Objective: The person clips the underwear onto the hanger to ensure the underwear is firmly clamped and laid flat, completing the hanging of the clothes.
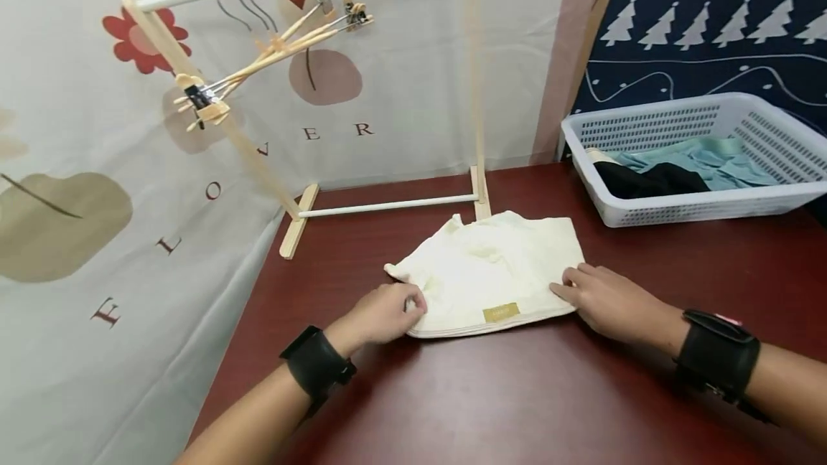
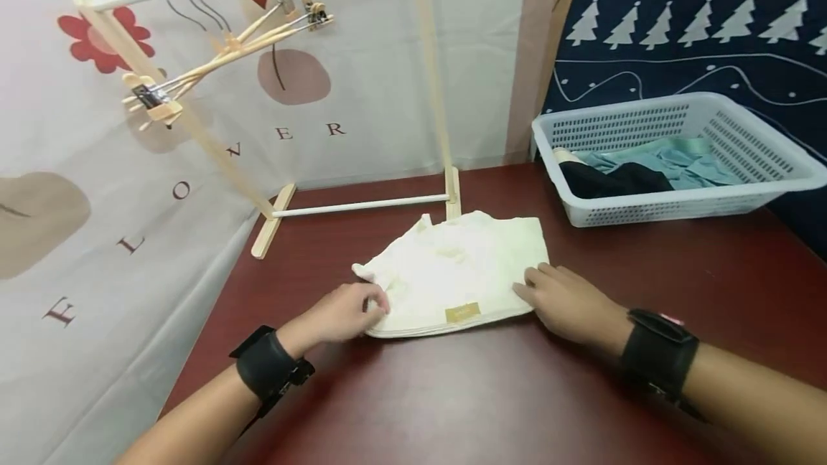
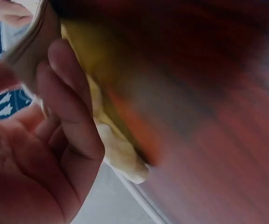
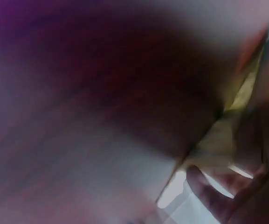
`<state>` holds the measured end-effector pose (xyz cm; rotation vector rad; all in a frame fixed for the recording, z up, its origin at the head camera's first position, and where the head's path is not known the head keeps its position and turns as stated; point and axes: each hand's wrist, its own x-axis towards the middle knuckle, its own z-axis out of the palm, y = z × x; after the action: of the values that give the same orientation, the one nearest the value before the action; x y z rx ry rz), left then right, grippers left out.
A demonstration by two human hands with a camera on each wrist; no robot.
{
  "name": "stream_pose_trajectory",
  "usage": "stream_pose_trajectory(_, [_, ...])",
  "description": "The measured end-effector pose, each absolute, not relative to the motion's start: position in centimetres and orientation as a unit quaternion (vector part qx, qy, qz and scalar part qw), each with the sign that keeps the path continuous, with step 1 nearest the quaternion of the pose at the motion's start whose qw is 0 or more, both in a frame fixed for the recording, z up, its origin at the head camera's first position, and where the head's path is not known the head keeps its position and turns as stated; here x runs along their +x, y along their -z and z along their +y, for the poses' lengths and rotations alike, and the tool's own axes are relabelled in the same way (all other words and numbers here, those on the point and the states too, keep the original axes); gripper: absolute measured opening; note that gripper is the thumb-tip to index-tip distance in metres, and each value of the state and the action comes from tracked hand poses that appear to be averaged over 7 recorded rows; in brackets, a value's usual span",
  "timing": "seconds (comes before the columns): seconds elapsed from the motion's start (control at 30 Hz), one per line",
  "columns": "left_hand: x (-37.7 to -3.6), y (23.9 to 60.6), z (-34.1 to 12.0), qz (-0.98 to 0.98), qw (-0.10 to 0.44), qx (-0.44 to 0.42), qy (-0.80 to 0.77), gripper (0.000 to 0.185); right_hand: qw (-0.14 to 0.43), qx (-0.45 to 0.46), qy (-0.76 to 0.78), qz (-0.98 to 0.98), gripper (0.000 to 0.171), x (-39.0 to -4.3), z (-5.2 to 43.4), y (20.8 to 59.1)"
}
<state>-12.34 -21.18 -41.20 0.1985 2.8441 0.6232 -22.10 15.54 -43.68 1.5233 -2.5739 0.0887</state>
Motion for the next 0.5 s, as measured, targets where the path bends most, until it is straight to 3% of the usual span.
stream_pose_trajectory(0.17, [-12.0, 41.7, -20.8, 0.97, 0.181, 0.092, -0.134, 0.013, 0.012, 0.446, -0.053, -0.894, 0.041, -21.2, 16.5, 44.0])
stream_pose_trajectory(0.33, [-11.6, 41.2, -20.5, 0.96, 0.224, 0.113, -0.12, 0.017, 0.019, 0.456, -0.037, -0.889, 0.035, -21.4, 16.7, 44.2])
stream_pose_trajectory(0.5, [-10.8, 40.4, -20.6, 0.955, 0.259, 0.099, -0.105, 0.018, -0.009, 0.467, -0.016, -0.884, 0.036, -22.1, 16.1, 43.8])
